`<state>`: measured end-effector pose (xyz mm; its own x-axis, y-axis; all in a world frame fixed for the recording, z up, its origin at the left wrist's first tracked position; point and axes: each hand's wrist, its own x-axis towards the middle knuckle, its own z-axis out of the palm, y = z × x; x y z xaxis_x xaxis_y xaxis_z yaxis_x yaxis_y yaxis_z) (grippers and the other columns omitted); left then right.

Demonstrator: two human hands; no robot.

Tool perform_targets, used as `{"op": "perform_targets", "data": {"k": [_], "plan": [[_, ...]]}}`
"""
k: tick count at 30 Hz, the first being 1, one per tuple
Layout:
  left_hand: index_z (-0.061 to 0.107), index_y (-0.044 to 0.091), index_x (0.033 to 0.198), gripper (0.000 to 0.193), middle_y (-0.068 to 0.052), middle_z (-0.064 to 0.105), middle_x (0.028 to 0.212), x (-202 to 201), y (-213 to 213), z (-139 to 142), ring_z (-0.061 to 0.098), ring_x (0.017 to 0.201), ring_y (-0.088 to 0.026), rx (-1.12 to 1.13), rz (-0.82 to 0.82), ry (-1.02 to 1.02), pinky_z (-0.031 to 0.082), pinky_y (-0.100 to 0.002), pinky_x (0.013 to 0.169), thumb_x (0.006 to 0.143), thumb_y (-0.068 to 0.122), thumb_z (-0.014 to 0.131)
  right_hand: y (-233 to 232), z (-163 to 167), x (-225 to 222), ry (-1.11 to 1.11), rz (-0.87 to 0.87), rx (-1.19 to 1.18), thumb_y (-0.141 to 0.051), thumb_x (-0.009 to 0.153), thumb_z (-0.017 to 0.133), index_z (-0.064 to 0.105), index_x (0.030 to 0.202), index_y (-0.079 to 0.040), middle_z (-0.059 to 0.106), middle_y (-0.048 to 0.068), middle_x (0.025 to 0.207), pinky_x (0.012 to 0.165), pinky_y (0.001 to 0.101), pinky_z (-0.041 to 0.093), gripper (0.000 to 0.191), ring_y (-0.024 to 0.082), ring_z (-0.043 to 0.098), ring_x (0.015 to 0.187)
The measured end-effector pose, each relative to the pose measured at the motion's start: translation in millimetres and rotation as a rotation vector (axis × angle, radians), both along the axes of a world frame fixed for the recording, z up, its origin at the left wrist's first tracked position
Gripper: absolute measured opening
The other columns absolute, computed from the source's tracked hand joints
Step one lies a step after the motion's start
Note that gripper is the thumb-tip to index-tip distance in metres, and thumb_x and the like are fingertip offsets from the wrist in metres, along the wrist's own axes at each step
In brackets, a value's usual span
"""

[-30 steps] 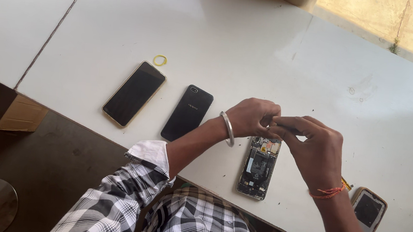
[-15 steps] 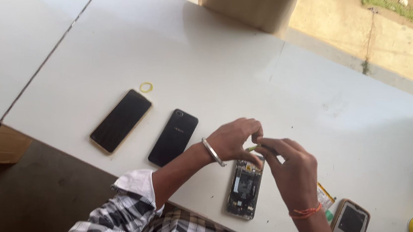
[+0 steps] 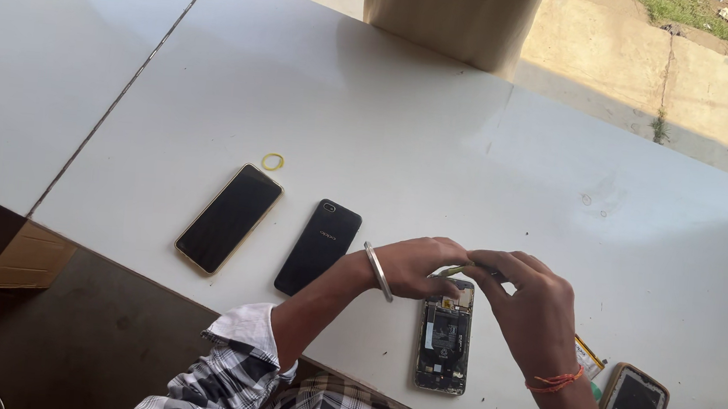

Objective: The person uses a screwdriver to remove screws and pry open a smartphone. They detach the battery and remove the motherboard, placing components on the table.

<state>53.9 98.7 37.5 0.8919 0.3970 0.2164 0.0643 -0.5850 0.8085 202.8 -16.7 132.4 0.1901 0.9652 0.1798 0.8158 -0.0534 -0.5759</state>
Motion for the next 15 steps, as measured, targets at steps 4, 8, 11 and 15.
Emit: {"op": "perform_targets", "data": {"k": [4, 8, 11, 15], "plan": [[0.079, 0.013, 0.102, 0.032, -0.002, 0.077, 0.089, 3.5, -1.7, 3.8, 0.077, 0.086, -0.018, -0.197, 0.033, 0.254, 0.059, -0.032, 0.08, 0.079, 0.034, 0.08, -4.5, -3.1, 1.8, -0.034, 0.066, -0.129, -0.015, 0.082, 0.079, 0.078, 0.095, -0.011, 0.077, 0.006, 0.088, 0.065, 0.0312, 0.061, 0.013, 0.018, 0.076, 0.077], [0.071, 0.009, 0.104, 0.055, -0.002, 0.075, 0.093, 7.4, -14.1, 16.3, 0.066, 0.097, -0.021, 0.139, 0.106, 0.277, 0.054, -0.033, 0.092, 0.067, 0.046, 0.089, -4.7, -17.3, 1.1, -0.197, 0.08, -0.298, -0.02, 0.087, 0.077, 0.074, 0.099, -0.008, 0.071, 0.007, 0.09, 0.069, 0.0354, 0.059, 0.017, 0.021, 0.072, 0.076], [0.061, 0.005, 0.117, 0.08, -0.008, 0.061, 0.111, -7.2, -30.7, 23.6, 0.057, 0.103, -0.025, 0.045, 0.394, 0.409, 0.048, -0.039, 0.094, 0.062, 0.053, 0.092, -11.3, -29.9, 4.4, -0.174, 0.056, -0.511, -0.023, 0.09, 0.073, 0.075, 0.112, -0.017, 0.068, 0.007, 0.087, 0.066, 0.0362, 0.056, 0.022, 0.021, 0.068, 0.067], [0.051, 0.007, 0.138, 0.1, -0.008, 0.05, 0.126, -22.8, -68.9, 14.6, 0.045, 0.119, -0.025, 0.05, 0.39, 0.591, 0.036, -0.043, 0.107, 0.062, 0.059, 0.09, -43.3, -45.9, 11.3, 0.032, -0.014, -0.437, -0.019, 0.092, 0.071, 0.078, 0.117, -0.018, 0.063, 0.01, 0.079, 0.059, 0.0385, 0.051, 0.027, 0.022, 0.061, 0.06]]}}
